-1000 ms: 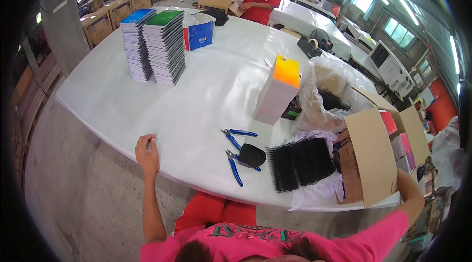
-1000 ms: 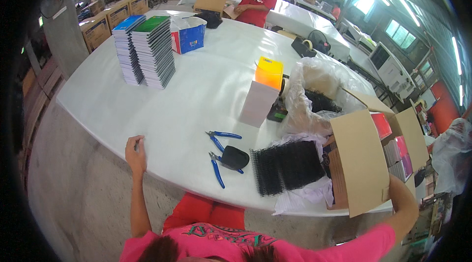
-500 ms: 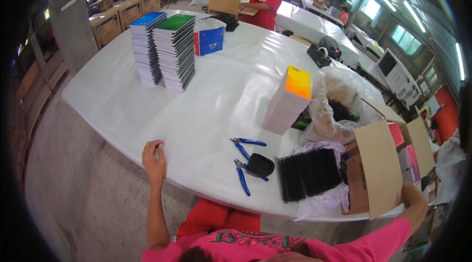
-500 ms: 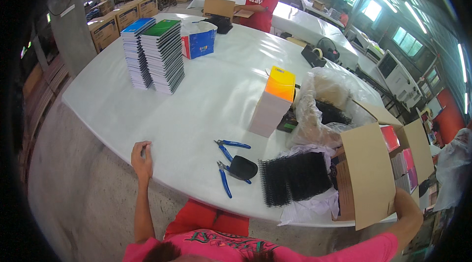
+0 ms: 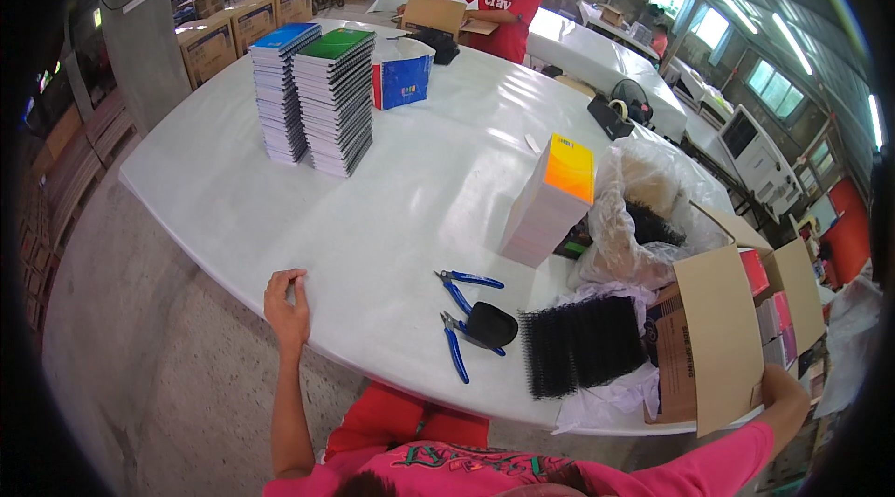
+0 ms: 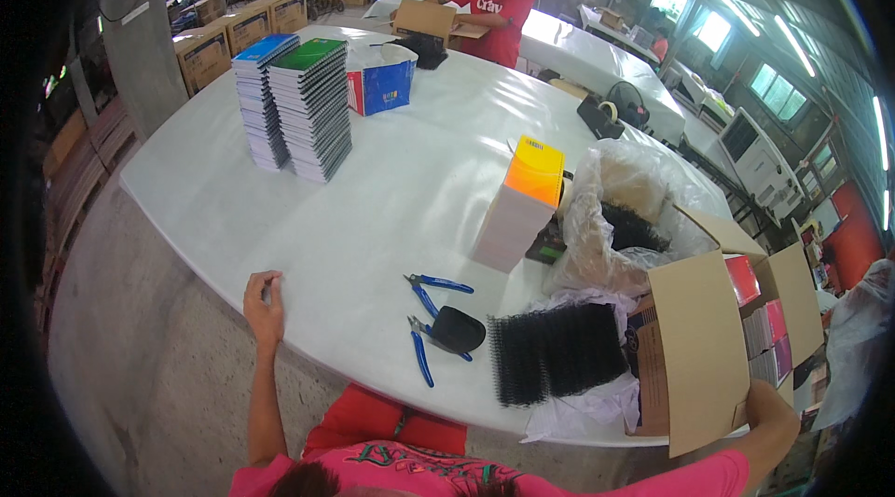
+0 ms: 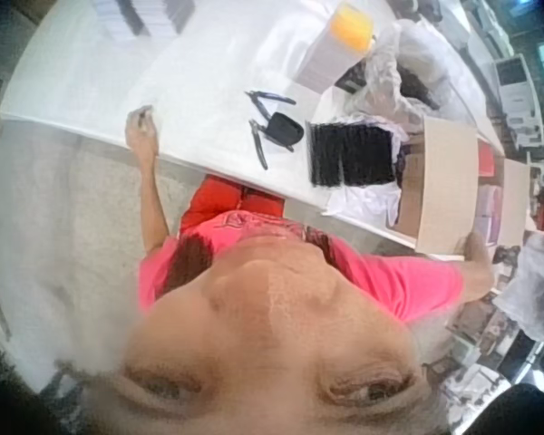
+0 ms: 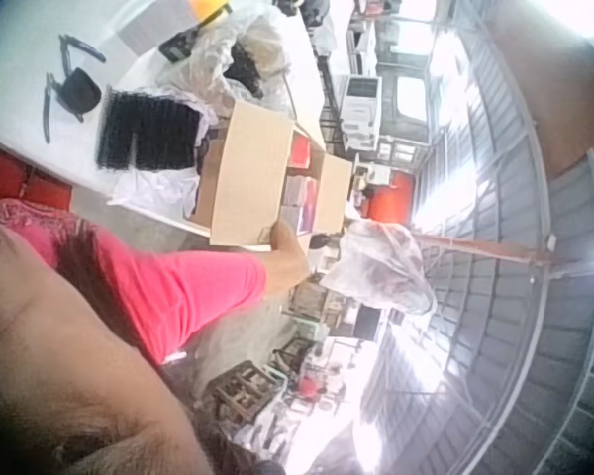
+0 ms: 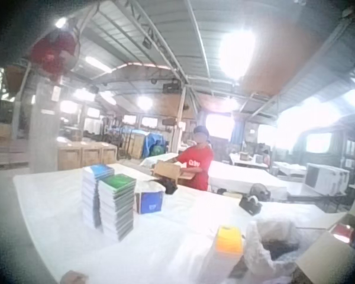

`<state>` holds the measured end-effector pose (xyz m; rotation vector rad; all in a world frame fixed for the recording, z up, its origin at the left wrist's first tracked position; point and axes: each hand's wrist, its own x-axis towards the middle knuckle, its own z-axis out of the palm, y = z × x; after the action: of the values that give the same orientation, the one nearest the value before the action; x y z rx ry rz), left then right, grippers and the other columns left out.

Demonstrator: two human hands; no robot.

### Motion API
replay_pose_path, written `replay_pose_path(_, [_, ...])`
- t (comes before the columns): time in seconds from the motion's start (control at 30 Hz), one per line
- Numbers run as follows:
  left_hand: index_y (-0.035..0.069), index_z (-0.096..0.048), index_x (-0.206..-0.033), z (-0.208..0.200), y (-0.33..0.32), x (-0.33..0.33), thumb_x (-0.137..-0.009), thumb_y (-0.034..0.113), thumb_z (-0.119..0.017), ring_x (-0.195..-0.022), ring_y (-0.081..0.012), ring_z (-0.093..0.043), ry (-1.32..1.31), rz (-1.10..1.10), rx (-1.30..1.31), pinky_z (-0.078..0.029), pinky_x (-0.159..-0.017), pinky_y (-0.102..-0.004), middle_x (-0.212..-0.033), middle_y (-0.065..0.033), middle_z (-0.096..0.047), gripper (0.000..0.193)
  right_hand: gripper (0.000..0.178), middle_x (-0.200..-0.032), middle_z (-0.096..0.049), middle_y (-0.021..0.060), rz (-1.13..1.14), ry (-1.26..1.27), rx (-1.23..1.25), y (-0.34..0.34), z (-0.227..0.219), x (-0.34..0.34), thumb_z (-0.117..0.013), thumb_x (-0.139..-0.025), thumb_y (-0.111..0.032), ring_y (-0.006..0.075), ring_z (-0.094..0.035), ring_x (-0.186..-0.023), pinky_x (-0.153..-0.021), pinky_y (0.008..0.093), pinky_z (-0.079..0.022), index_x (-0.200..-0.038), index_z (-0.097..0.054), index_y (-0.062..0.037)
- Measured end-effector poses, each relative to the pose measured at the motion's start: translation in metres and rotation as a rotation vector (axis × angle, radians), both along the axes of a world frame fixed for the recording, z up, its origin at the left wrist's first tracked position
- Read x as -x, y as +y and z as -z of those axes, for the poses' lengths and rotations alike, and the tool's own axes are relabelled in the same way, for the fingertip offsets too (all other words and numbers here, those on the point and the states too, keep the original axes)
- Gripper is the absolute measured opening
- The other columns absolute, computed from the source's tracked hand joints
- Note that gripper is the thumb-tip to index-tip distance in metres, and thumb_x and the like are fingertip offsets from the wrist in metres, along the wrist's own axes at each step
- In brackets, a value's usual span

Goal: The person assembles spiral-bound notebooks by inserting black plastic coils into the spine of yellow-covered notebooks. They use pliers to secure the coils and a small black tool to press them into place. Completed notebooks are stacked on the table.

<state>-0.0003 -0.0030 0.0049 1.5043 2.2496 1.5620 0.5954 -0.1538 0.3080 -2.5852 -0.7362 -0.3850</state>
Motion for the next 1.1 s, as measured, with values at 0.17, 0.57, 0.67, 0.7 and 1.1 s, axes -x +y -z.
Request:
replay_pose_path(0.17, [0.006,-0.068,-0.097,-0.002,-0.001,0.0,-0.092,0.009,-0.061,-0.091,-0.0232,-0.062,0.01,0.003,0.008,-0.045,-0.086,-0.0344,-0.096,-0.0064,-0.065,0.009,0.019,-0.081,-0.048,0.0214,0.008,0.002,0.01,0.003,-0.001,-0.001,-0.062,-0.074,-0.005,0.0219,-0.05,-0.072,-0.068,0.0372,-0.043,-0.091,-0.062,0.0035])
replay_pose_path(0.57, [0.007,-0.069,-0.097,-0.001,0.0,0.0,-0.092,0.008,-0.061,-0.091,-0.0224,-0.063,0.02,-0.011,0.004,-0.046,-0.085,-0.0342,-0.097,-0.0057,-0.065,0.01,0.017,-0.077,-0.046,0.0219,0.039,-0.022,0.013,0.002,0.0,-0.009,-0.062,-0.072,-0.003,0.0218,-0.049,-0.068,-0.065,0.0375,-0.044,-0.088,-0.062,0.0038])
replay_pose_path(0.67, [0.007,-0.069,-0.098,0.001,0.001,-0.001,-0.093,0.009,-0.06,-0.092,-0.0228,-0.063,0.007,0.0,0.014,-0.046,-0.086,-0.0341,-0.097,-0.0058,-0.065,0.01,0.017,-0.076,-0.046,0.022,0.04,-0.032,0.014,-0.001,0.001,-0.011,-0.062,-0.071,-0.002,0.0218,-0.049,-0.067,-0.064,0.0376,-0.044,-0.087,-0.062,0.0039])
replay_pose_path(0.7, [0.007,-0.069,-0.098,0.001,0.0,0.0,-0.093,0.01,-0.06,-0.092,-0.0229,-0.063,0.004,-0.003,0.015,-0.046,-0.086,-0.0341,-0.098,-0.0059,-0.066,0.011,0.016,-0.076,-0.046,0.0221,0.032,-0.032,0.012,0.002,0.001,-0.012,-0.062,-0.071,-0.002,0.0218,-0.049,-0.067,-0.064,0.0377,-0.044,-0.086,-0.062,0.0039])
replay_pose_path(1.1, [0.007,-0.068,-0.098,0.0,-0.001,0.0,-0.092,0.008,-0.059,-0.093,-0.0232,-0.062,0.006,-0.008,0.039,-0.046,-0.086,-0.0337,-0.098,-0.0061,-0.065,0.011,0.014,-0.072,-0.045,0.0225,-0.057,-0.118,0.026,0.002,0.009,-0.012,-0.063,-0.069,0.0,0.0217,-0.049,-0.063,-0.061,0.038,-0.044,-0.083,-0.063,0.0042])
